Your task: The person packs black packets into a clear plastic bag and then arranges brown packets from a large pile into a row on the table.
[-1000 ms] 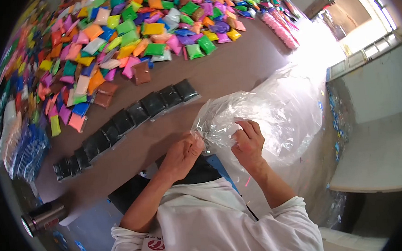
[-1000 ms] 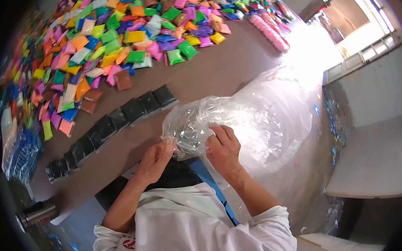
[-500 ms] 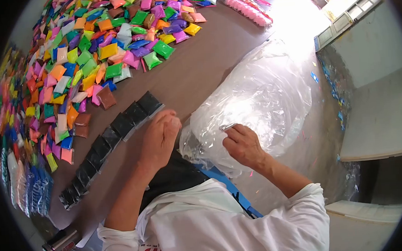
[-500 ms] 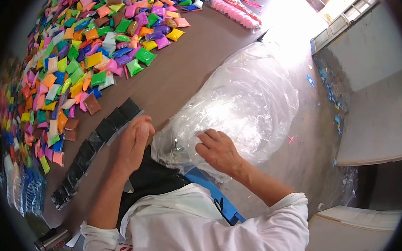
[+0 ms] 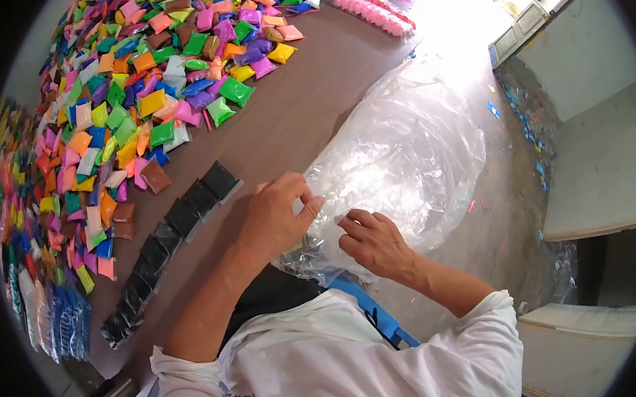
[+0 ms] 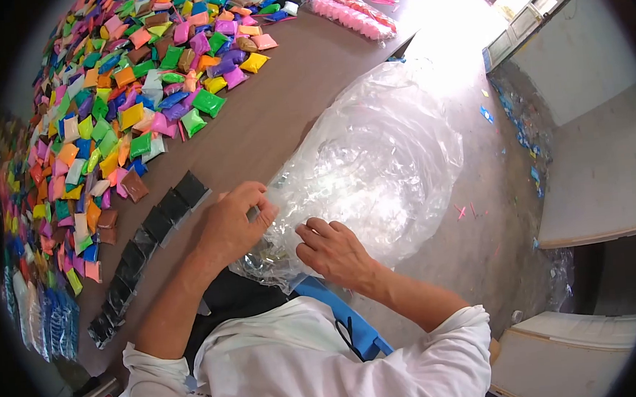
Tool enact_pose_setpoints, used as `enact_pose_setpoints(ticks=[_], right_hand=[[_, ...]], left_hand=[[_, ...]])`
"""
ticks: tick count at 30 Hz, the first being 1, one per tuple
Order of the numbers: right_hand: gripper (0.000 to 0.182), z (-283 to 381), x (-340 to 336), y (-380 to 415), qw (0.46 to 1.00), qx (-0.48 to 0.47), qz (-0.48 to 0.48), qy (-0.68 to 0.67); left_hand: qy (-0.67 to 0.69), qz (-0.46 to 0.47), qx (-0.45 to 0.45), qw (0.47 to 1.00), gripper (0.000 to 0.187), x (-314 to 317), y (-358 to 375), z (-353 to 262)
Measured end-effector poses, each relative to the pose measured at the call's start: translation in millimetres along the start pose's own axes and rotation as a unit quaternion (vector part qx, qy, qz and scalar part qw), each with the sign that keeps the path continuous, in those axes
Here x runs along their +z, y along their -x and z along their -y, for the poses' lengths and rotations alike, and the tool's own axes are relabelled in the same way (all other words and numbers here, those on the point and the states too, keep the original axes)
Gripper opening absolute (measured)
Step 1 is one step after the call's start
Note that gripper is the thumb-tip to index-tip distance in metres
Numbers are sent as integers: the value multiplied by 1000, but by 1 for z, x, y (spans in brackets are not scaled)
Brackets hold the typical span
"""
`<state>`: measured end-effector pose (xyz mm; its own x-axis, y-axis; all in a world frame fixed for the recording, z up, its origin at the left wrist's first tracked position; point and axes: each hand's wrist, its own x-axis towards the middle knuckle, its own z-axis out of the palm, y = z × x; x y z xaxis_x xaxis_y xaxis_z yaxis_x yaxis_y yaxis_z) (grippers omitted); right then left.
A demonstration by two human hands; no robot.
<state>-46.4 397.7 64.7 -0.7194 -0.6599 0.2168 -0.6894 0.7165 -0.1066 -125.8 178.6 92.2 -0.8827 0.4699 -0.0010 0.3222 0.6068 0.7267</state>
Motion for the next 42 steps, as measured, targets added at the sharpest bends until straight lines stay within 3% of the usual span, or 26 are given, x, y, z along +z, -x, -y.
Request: enact_pose_setpoints(ticks=[6,15,18,22,23,25,27,28,29,30,32,33,34,37,38,40,41,42], right_hand=[[12,3,2,-5,1000,21,-8,-8],[12,-9,5,8,997,50,-55,22],[10,-33,30,24,988,93,-119,1],[13,-58,42,38,961,176,-183,-110],[20,-64,27,37,986,136,-95,13],[20,-91,64,60,912,326,-177,-174],[20,-99,55,60,906,369,-173,-114],[20,-96,33,50,941,311,-125,36],[21,-104,37,53,925,360,-118,28],[31,-112,24,42,864,495,93,-16],[43,-119,20,35,857,495,145,-16],[59,-121,14,34,857,479,191,-15],[70,-128,6,23,826,492,273,-41],[69,-139,-3,13,883,415,205,-75],[64,-147,-8,8,860,448,186,-162],[61,-150,-14,-4,885,422,114,-159],[72,-152,-14,-9,861,434,159,-209],[77,-151,-1,-8,863,429,204,-170]], left_hand=[[-15,-68,100,993,27,17,8,9],[86,-154,88,980,25,6,12,12],[85,-151,116,978,27,-7,21,9],[189,-133,67,971,31,-14,31,6],[197,-131,62,970,34,-16,33,12],[240,-127,22,962,38,-18,38,31],[307,-126,-42,942,41,-25,44,53],[353,-130,-61,924,43,-31,48,58],[398,-135,-79,904,45,-39,53,61],[440,-137,-98,882,46,-45,58,62],[473,-157,-120,859,48,-52,67,64],[472,-168,-120,857,48,-51,72,72],[471,-179,-119,856,48,-52,76,79],[493,-205,-154,832,46,-50,93,92],[506,-218,-162,819,46,-48,98,98],[532,-245,-176,791,44,-46,107,106],[537,-253,-180,785,43,-45,113,107],[541,-260,-184,778,42,-45,118,107]])
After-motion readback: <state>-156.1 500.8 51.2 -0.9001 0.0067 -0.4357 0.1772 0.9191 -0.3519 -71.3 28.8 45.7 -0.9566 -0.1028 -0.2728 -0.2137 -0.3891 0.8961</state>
